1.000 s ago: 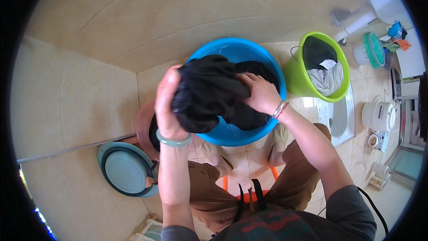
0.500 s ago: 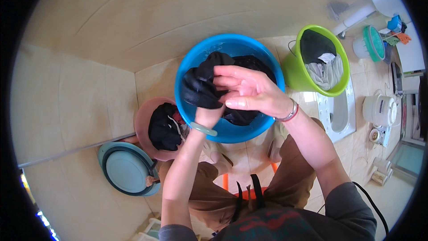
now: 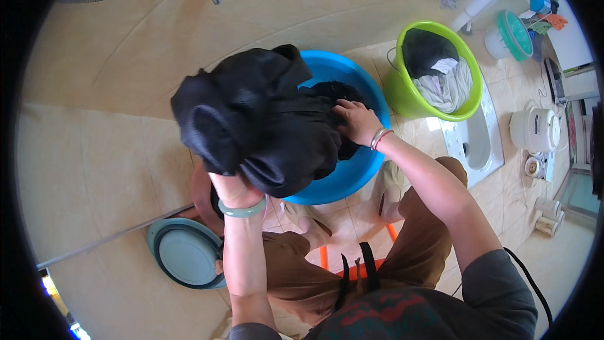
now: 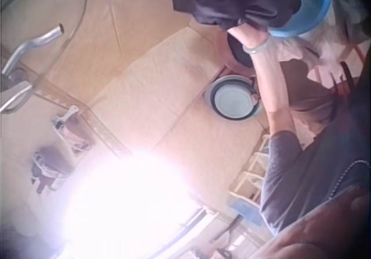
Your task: The person hand-washes clothes in a blue basin filled with soapy water. They scrub and wring out a light-colored garment and a dark garment, then transfer the wet items into a green bucket.
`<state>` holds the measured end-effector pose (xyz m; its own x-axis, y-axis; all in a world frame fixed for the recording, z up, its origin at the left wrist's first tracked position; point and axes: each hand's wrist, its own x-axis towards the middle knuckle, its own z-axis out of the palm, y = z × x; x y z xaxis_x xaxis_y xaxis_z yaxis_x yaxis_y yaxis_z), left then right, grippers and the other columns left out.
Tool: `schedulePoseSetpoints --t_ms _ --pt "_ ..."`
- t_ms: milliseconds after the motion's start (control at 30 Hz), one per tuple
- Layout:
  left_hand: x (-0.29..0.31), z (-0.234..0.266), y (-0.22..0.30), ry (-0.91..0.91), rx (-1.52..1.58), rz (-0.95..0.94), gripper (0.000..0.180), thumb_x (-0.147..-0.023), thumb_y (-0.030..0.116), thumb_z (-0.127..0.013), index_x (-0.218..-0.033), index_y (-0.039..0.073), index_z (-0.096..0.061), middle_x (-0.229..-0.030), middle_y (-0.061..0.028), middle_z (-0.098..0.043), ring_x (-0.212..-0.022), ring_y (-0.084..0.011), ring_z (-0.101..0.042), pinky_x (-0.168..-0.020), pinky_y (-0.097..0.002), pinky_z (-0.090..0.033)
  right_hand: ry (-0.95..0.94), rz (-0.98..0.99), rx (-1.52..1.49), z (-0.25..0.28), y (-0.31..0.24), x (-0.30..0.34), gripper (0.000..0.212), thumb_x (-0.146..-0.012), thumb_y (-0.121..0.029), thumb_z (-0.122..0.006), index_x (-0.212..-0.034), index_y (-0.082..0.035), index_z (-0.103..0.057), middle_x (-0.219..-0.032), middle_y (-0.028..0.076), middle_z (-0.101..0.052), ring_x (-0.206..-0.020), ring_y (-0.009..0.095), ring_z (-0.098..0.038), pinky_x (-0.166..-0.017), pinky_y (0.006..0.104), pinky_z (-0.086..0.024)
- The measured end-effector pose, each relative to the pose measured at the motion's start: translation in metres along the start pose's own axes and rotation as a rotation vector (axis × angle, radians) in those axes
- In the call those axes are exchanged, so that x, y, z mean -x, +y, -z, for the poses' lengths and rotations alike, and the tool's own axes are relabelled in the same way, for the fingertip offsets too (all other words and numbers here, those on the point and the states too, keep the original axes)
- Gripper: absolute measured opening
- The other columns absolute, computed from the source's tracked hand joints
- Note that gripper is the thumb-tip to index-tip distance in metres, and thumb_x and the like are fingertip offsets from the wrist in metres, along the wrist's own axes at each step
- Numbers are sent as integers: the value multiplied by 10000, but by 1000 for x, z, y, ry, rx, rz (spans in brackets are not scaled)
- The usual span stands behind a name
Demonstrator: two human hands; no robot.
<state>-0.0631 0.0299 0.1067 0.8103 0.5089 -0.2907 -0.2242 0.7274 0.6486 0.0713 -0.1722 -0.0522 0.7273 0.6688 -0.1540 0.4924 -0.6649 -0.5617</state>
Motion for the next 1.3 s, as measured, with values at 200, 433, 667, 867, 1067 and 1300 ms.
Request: schedulePoseSetpoints --t_ms 200,433,667,867,1067,1300 --pt "-33 32 26 139 -160 -88 502 -953 346 -531 -1341 29 -496 -1359 -119 -524 -1228 -278 -507 -1066 -416 -394 174 -76 -564 28 -26 -16 176 -856 -178 -562 -917 -12 -564 -831 221 -607 -787 389 -588 -714 427 -466" --pt "-62 60 -6 173 -983 6 429 -901 248 -643 -1186 -69 -595 -1165 -97 -647 -1074 -166 -568 -954 -293 -411 208 -296 -1685 83 -55 -13 60 -799 -53 -624 -848 -53 -589 -811 8 -599 -762 110 -569 -713 251 -451" --pt "-43 45 -31 -289 -2300 5 658 -833 577 -613 -1063 -40 -636 -903 -229 -684 -889 -396 -658 -802 -454 -513 52 -166 -1833 87 -48 -12 199 -838 -35 -588 -1035 -18 -609 -990 68 -669 -937 173 -633 -887 308 -494" --pt "-20 12 -39 -350 -1879 -167 635 -753 563 -721 -1067 16 -646 -876 -173 -691 -853 -316 -680 -751 -369 -534 17 -235 -1815 82 -59 -4 217 -836 -30 -604 -1052 -22 -609 -1006 79 -666 -965 182 -635 -894 324 -503" --pt "-25 20 -73 -442 -1582 -127 405 -834 351 -720 -1012 -6 -649 -741 -188 -634 -698 -286 -640 -649 -361 -498 35 -152 -1631 89 -83 0 148 -828 -98 -682 -947 -67 -599 -887 -6 -605 -809 91 -580 -746 235 -456" --pt "-57 73 -32 -176 -1390 149 347 -960 276 -571 -1098 -42 -604 -832 -70 -632 -795 -132 -568 -717 -300 -479 343 -105 -1180 113 -30 -6 137 -832 -89 -714 -918 -50 -614 -822 -27 -601 -769 58 -555 -689 212 -443"
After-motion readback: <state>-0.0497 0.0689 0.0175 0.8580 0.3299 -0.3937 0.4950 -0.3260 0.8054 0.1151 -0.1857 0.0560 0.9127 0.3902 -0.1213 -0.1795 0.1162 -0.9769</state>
